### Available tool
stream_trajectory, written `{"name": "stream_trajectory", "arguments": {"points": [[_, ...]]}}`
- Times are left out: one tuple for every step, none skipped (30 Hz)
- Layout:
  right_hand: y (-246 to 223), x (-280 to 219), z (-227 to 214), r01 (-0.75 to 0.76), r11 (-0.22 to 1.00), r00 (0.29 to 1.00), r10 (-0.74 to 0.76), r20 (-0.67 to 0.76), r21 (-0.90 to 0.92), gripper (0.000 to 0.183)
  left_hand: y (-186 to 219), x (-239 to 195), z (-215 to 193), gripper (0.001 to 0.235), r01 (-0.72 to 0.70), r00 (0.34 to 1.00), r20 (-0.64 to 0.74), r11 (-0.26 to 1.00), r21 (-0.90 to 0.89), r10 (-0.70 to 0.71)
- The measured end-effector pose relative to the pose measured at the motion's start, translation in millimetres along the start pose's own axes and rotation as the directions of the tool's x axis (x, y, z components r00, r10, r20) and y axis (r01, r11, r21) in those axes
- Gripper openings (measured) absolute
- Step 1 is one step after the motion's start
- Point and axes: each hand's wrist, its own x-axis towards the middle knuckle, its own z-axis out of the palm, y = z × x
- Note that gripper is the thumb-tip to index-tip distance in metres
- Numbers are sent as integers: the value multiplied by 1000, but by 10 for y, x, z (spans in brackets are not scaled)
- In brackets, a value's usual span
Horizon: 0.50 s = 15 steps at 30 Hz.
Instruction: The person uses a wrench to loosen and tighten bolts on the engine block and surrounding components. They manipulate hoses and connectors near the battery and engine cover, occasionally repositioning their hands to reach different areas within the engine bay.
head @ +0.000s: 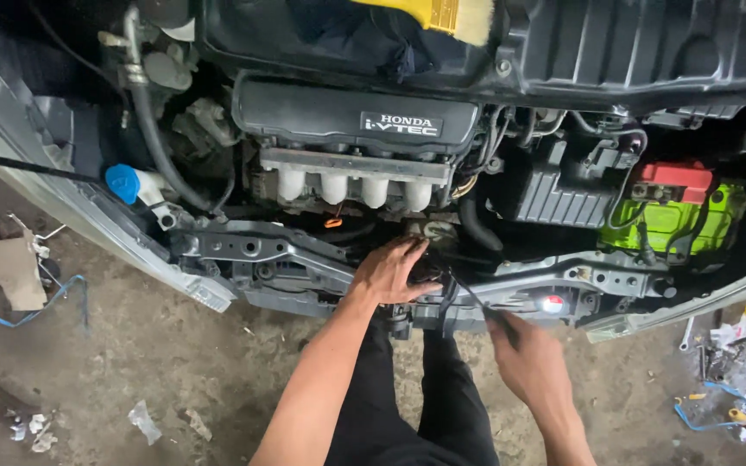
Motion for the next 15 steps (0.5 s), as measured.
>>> {"name": "stream_trajectory", "arguments": {"points": [[-59,-99,-66,-2,1000,1000,2,2,1,35,-45,-8,58,106,0,1000,3,1000,0,0],[-120,-197,-135,-25,999,999,24,-39,-29,38,-91,-14,115,108,-20,1000,-18,1000,0,20],[-184,-286,-214,-50,997,995,45,-86,-58,42,-136,7,168,110,-44,998,-42,999,0,44],[-223,-326,-232,-53,997,995,48,-88,-56,42,-129,19,116,110,-48,998,-41,999,0,48],[-248,-370,-256,-67,995,997,64,-38,-80,44,-104,31,84,99,-63,995,-73,998,13,64],[-273,-414,-278,-80,991,997,81,11,-104,49,-80,40,53,88,-78,991,-106,997,27,80],[-217,-354,-192,-84,991,996,86,12,-106,49,-77,50,58,88,-79,991,-104,997,22,81],[-160,-298,-105,14,983,998,-26,-63,-181,46,-73,55,64,88,-91,985,-149,996,6,91],[-118,-225,-10,112,960,980,-149,-131,-258,44,-95,64,49,87,-101,975,-198,995,-3,98],[-145,-215,18,115,959,980,-153,-130,-260,44,-74,52,59,87,-99,975,-202,995,-2,96],[-192,-193,41,112,939,983,-153,-104,-324,43,-68,57,42,86,-81,981,-175,997,-4,80],[-239,-170,63,109,916,985,-151,-79,-387,42,-64,63,26,85,-64,987,-149,998,-4,63],[-274,-164,44,112,915,985,-153,-77,-388,42,-64,60,28,85,-61,987,-149,998,-4,60],[-307,-155,28,140,888,982,-182,-56,-439,40,-66,57,34,84,-66,982,-177,998,-11,64],[-337,-147,5,167,856,977,-210,-33,-489,39,-62,57,45,83,-72,977,-204,997,-19,67]]}}
